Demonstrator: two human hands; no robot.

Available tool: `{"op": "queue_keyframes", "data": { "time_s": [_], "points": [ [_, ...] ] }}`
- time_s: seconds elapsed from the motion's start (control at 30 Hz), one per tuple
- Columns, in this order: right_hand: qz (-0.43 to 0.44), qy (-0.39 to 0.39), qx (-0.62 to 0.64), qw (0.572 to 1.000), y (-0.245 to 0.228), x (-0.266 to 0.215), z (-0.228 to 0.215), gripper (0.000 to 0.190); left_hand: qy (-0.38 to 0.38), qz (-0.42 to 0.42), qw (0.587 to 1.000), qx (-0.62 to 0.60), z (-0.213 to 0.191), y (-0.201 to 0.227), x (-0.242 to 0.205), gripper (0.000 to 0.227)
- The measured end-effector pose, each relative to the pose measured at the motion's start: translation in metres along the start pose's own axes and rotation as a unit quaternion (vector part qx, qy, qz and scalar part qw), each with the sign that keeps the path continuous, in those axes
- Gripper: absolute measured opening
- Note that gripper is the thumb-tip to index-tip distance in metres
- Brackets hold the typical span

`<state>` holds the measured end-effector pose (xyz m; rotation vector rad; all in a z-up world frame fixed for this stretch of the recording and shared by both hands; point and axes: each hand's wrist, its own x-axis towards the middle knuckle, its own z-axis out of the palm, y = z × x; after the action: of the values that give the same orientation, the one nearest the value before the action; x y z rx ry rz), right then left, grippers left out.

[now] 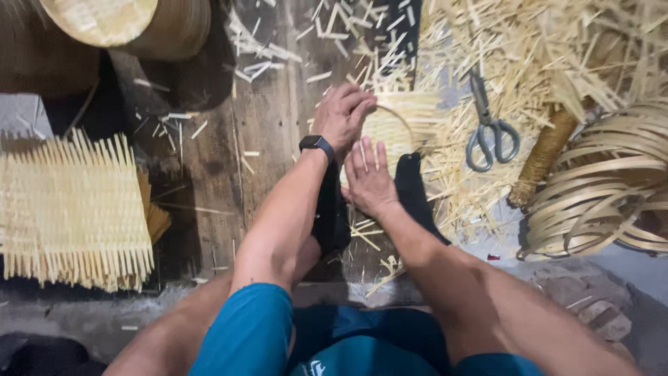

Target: The person constructs circular basket bases by fitting woven bamboo squares into circular frames and trimming the edges with shears.

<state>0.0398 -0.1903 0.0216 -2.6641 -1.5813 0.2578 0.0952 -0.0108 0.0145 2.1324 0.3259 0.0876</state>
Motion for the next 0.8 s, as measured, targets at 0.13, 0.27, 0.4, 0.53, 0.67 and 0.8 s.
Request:
{"op": "queue_keyframes", "data": {
  "time_s": [0.13,0.27,0.4,0.53,0.67,0.8],
  "points": [
    [0.027,-0.008,0.034,0.999,-0.011,0.000,-0.002,0.086,-0.001,-0.022,0.999,-0.045,-0.010,0.021,0.001,0.018],
    [0.043,0.062,-0.036,0.996,-0.022,-0.003,0.018,0.064,-0.010,-0.044,0.998,-0.036,-0.008,0.015,0.004,0.017],
    [0.039,0.103,-0.064,0.992,-0.021,0.003,0.010,0.053,0.000,-0.002,0.999,-0.043,-0.007,0.012,0.003,0.019],
    [0.050,0.069,0.064,0.994,-0.001,0.008,-0.034,0.067,0.007,0.015,1.000,-0.017,-0.007,0.018,0.006,0.019],
    [0.108,0.153,0.189,0.964,0.090,0.035,-0.060,0.053,0.022,0.073,0.994,0.079,-0.007,0.011,0.004,0.022],
    [0.216,0.070,0.334,0.915,0.110,0.069,-0.040,0.029,-0.096,-0.049,0.994,0.031,-0.005,0.003,0.015,0.034]
  ]
}}
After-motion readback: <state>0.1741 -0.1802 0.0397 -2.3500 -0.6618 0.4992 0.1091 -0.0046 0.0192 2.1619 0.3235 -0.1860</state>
